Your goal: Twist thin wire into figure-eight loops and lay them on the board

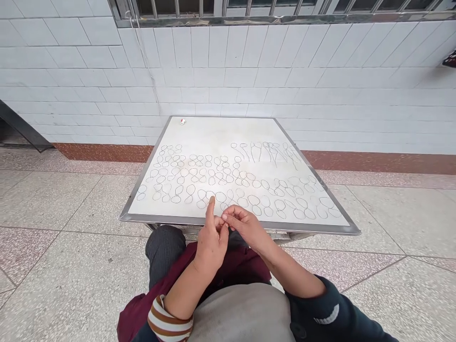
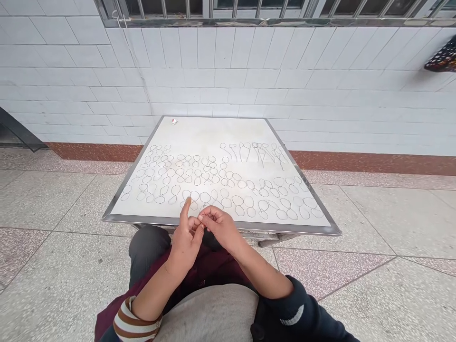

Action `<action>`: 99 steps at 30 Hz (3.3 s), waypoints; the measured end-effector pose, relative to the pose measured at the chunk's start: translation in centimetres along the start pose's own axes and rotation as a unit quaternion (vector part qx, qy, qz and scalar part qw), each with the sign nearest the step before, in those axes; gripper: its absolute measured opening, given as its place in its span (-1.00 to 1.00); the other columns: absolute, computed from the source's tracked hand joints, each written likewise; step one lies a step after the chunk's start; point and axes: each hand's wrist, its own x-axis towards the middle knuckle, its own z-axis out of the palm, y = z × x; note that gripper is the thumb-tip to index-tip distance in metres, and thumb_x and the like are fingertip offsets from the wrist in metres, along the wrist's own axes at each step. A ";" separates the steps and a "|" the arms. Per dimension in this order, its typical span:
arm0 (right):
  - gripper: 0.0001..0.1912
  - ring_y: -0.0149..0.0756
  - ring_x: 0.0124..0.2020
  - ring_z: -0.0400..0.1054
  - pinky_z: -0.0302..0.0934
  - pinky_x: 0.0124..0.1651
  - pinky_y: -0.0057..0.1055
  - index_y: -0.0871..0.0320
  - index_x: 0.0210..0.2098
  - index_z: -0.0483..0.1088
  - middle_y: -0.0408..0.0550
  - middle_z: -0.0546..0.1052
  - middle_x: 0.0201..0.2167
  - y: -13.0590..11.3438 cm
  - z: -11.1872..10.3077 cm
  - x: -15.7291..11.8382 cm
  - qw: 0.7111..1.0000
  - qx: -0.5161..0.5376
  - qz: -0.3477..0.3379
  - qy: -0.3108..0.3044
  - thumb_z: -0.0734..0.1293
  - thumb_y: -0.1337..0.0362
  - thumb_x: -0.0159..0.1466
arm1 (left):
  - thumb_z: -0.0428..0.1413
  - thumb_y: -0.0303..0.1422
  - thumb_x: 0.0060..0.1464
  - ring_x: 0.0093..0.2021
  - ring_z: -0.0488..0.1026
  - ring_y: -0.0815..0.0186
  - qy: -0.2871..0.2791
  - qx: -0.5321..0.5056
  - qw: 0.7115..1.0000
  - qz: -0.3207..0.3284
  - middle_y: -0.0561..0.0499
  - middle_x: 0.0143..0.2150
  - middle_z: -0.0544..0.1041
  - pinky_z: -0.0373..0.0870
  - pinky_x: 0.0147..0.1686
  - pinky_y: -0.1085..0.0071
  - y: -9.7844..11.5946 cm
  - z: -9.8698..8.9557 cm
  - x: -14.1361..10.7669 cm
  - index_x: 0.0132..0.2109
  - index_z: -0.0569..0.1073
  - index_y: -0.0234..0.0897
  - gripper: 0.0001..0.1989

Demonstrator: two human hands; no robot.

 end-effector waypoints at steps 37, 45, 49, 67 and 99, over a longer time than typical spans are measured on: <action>-0.78 -0.37 -0.49 0.16 0.08 -0.36 -0.40 0.10 -0.46 0.30 -0.20 0.32 -0.51 -1.6 1.7 -0.6 0.994 -0.072 -0.032 0.070 0.31 0.11 0.17 | -0.03 -0.26 0.24 -0.60 0.33 0.43 -0.018 -0.186 0.979 -0.081 0.12 -0.35 0.37 0.38 -0.55 0.44 -0.7 -0.7 -1.3 0.37 0.00 0.01 -0.40; -0.77 -0.38 -0.51 0.08 0.05 -0.40 -0.41 0.09 -0.43 0.30 -0.21 0.29 -0.51 -2.0 1.1 -0.2 0.992 -0.047 -0.046 0.105 0.32 0.07 0.16 | 0.03 -0.24 0.22 -0.52 0.38 0.43 -0.021 -0.284 0.954 -0.097 0.10 -0.36 0.40 0.43 -0.40 0.40 -1.0 -0.8 -2.1 0.34 0.09 -0.08 -0.42; -0.77 -0.39 -0.49 0.11 0.08 -0.38 -0.41 0.10 -0.41 0.33 -0.20 0.30 -0.48 -2.7 0.0 0.5 0.991 -0.048 -0.061 0.108 0.33 0.07 0.18 | 0.06 -0.23 0.21 -0.37 0.47 0.33 -0.036 -0.281 0.952 -0.114 0.06 -0.35 0.46 0.44 -0.23 0.32 -1.1 -1.2 -2.3 0.37 0.02 -0.16 -0.35; -0.70 -0.40 -0.46 0.25 0.18 -0.32 -0.40 0.11 -0.35 0.32 -0.20 0.38 -0.48 -4.1 2.2 -0.6 0.991 -0.038 -0.061 -0.110 0.27 0.00 0.28 | 0.28 -0.41 -0.01 -0.38 0.41 0.45 0.000 -0.391 0.908 -0.148 0.13 -0.41 0.49 0.32 -0.23 0.46 1.2 -3.6 -0.5 0.18 0.36 -0.19 -0.42; -0.80 -0.36 -0.37 0.33 0.24 -0.22 -0.35 0.09 -0.36 0.38 -0.19 0.42 -0.44 -3.9 3.4 -1.1 0.994 0.046 -0.058 -0.079 0.39 0.10 0.19 | 0.19 -0.26 0.09 -0.31 0.50 0.34 0.085 -0.134 0.986 -0.055 0.04 -0.30 0.57 0.44 -0.18 0.37 2.6 -5.7 -1.1 0.08 0.46 -0.20 -0.60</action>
